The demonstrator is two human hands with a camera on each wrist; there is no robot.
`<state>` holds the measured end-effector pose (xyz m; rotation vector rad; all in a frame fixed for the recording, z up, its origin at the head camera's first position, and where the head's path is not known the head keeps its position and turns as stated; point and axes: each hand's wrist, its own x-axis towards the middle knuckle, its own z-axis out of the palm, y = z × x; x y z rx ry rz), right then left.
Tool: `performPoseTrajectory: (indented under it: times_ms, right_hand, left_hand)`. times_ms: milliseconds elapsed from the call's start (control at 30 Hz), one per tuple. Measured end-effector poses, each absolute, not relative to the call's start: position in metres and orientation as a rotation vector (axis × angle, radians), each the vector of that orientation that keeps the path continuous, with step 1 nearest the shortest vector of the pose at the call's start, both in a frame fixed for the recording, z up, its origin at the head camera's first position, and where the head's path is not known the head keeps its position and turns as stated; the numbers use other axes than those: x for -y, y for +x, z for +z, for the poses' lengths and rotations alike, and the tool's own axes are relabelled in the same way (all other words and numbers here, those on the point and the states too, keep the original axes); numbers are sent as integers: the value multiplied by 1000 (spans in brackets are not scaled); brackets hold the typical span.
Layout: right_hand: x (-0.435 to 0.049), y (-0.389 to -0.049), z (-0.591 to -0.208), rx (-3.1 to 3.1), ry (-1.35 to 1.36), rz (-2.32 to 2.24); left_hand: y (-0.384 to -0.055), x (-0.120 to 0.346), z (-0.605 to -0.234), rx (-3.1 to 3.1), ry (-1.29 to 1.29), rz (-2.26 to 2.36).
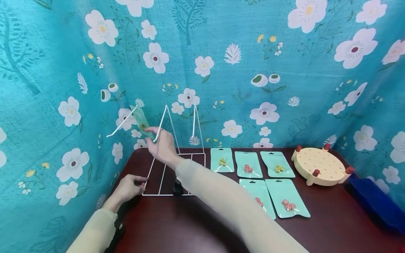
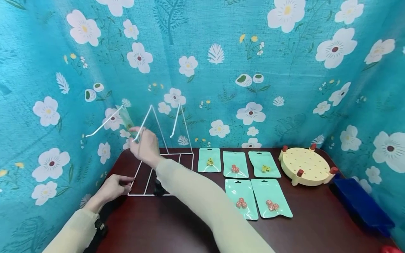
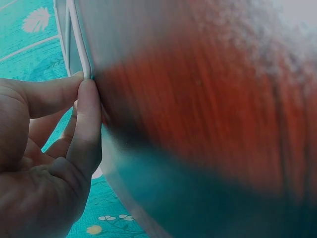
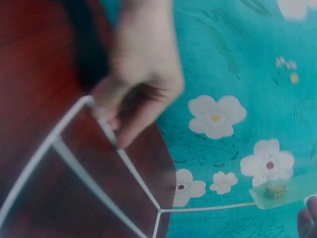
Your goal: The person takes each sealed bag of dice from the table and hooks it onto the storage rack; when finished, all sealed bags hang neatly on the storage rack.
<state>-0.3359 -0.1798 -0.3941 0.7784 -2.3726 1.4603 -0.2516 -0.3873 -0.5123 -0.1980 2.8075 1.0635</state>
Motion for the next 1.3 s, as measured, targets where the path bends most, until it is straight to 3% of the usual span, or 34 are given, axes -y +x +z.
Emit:
performPoseTrajectory:
  times_ms: [200, 400, 567, 767, 1033, 1300]
  right_hand:
    - [123, -291, -407, 2487, 1207, 1205]
    - [19, -262, -405, 2490, 1508, 924]
    - [-87, -257, -422, 2603, 1436, 816]
    - [-183, -252, -458, 2942, 1084, 719]
    - [-219, -248, -481, 3046, 856, 442]
    - [-216, -252, -497, 2918, 996, 330]
  left_hand:
    - [-250, 389, -511, -2786, -215, 1034]
    - [-253, 389, -508, -2801, -212, 1018]
    - [-251, 388, -508, -2795, -211, 1008]
    - [-249, 385, -510, -2800, -214, 995]
    - [-246, 385, -510, -2796, -246, 981]
    - [-248, 385, -514, -2800, -224, 977]
